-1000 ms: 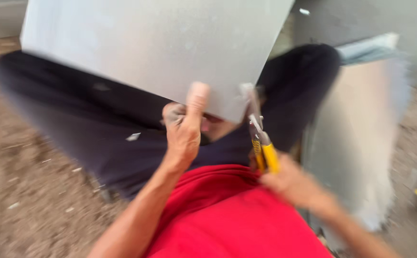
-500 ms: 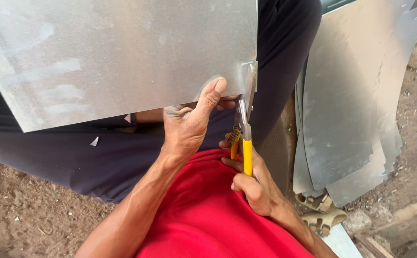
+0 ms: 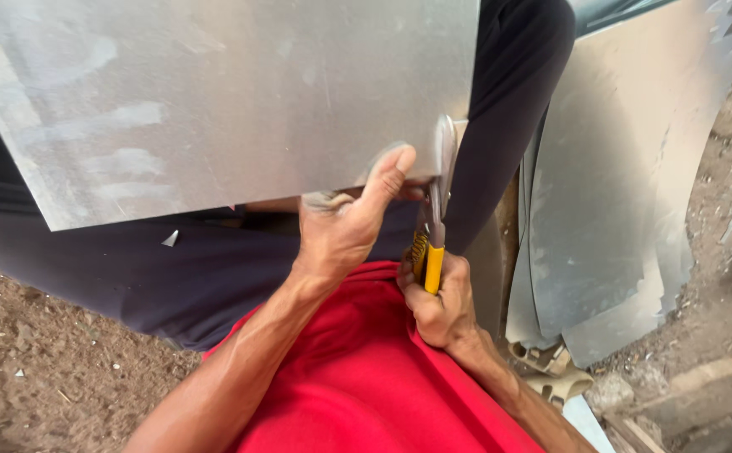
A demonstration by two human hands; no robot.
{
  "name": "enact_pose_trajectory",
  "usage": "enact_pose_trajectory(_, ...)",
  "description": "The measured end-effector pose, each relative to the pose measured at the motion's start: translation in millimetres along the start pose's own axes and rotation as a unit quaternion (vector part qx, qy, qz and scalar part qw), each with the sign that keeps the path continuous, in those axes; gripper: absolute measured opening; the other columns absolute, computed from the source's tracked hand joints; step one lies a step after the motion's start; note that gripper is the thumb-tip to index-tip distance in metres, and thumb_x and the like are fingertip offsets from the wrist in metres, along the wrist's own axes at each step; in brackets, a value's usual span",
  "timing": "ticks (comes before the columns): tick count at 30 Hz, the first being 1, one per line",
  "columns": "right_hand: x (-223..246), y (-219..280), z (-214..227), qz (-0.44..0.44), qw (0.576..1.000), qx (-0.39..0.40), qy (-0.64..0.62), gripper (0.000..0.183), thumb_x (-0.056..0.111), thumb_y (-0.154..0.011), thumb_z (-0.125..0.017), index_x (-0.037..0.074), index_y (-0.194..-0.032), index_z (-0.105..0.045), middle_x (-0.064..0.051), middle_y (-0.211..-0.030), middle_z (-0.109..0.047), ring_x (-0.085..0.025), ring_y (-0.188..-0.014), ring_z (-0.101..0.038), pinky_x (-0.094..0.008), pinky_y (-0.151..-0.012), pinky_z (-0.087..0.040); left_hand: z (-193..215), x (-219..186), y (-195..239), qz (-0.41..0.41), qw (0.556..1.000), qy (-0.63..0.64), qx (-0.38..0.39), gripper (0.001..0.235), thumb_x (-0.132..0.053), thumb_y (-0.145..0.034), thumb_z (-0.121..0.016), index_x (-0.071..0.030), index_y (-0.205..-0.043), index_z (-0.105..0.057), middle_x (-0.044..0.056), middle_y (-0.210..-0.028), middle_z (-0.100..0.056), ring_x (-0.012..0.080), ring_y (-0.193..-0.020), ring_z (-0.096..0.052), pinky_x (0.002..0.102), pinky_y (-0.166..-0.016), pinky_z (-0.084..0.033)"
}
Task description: The person cuts specific shapes and notches from a metal sheet using a pair of shears while sitting on a workshop floor.
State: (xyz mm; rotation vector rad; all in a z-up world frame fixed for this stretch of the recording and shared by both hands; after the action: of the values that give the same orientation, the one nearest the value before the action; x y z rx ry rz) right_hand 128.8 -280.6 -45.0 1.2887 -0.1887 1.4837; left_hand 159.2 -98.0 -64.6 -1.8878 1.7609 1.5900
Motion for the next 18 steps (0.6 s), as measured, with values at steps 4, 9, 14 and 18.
enact_pose_trajectory(4,16,-18,48,0.064,0.956,-0.047,0.283,0.030,0.010,-0.073,-0.061,-0.002,-0.100,-0.064,-0.023,-0.076,-0.066,-0.041,-0.067,-0.066,-0.045,-0.061,-0.052,20,-26,13,-0.003,0.998,0.000,-0.063,0.020,-0.015,-0.092,-0.077,0.002,-0.104,-0.076,0.006,-0.088,-0.075,0.0132,-0.072,-0.073,0.026,-0.061,-0.058)
enact_pose_trajectory(9,12,-19,71,0.022,0.936,0.041,0.350,0.025,0.004,-0.070,-0.059,-0.004,-0.093,-0.058,-0.025,-0.069,-0.061,-0.044,-0.066,-0.061,-0.049,-0.063,-0.049,-15,-19,24,-0.015,0.980,0.065,-0.189,0.018,-0.014,-0.085,-0.081,-0.003,-0.095,-0.070,0.000,-0.081,-0.067,0.0105,-0.061,-0.060,0.028,-0.048,-0.049)
enact_pose_trajectory(14,-38,10,51,-0.060,0.988,0.016,0.139,0.012,0.008,-0.073,-0.060,0.001,-0.080,-0.065,-0.010,-0.064,-0.065,-0.022,-0.057,-0.061,-0.036,-0.058,-0.051,-30,-33,20,-0.235,0.939,-0.172,-0.183,0.021,-0.017,-0.086,-0.085,-0.001,-0.091,-0.072,0.002,-0.082,-0.071,0.0112,-0.068,-0.068,0.028,-0.062,-0.055)
enact_pose_trajectory(18,-70,22,38,-0.061,0.998,-0.016,0.000,0.015,0.007,-0.072,-0.061,0.000,-0.083,-0.068,-0.005,-0.071,-0.069,-0.017,-0.064,-0.064,-0.032,-0.061,-0.052,-64,-23,48,-0.606,0.245,-0.756,-0.032,0.039,-0.008,-0.074,-0.085,-0.002,-0.110,-0.073,0.011,-0.097,-0.071,0.0231,-0.080,-0.069,0.034,-0.064,-0.055)
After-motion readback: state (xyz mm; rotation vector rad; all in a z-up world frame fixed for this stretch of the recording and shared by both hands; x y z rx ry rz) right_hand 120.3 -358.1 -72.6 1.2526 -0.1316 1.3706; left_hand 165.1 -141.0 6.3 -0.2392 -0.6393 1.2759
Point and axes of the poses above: each hand's wrist, its own y-axis away from the middle knuckle, its own z-axis out of the back of the hand, x = y × z, the point moved 7 cm from there along -y, towards the middle knuckle
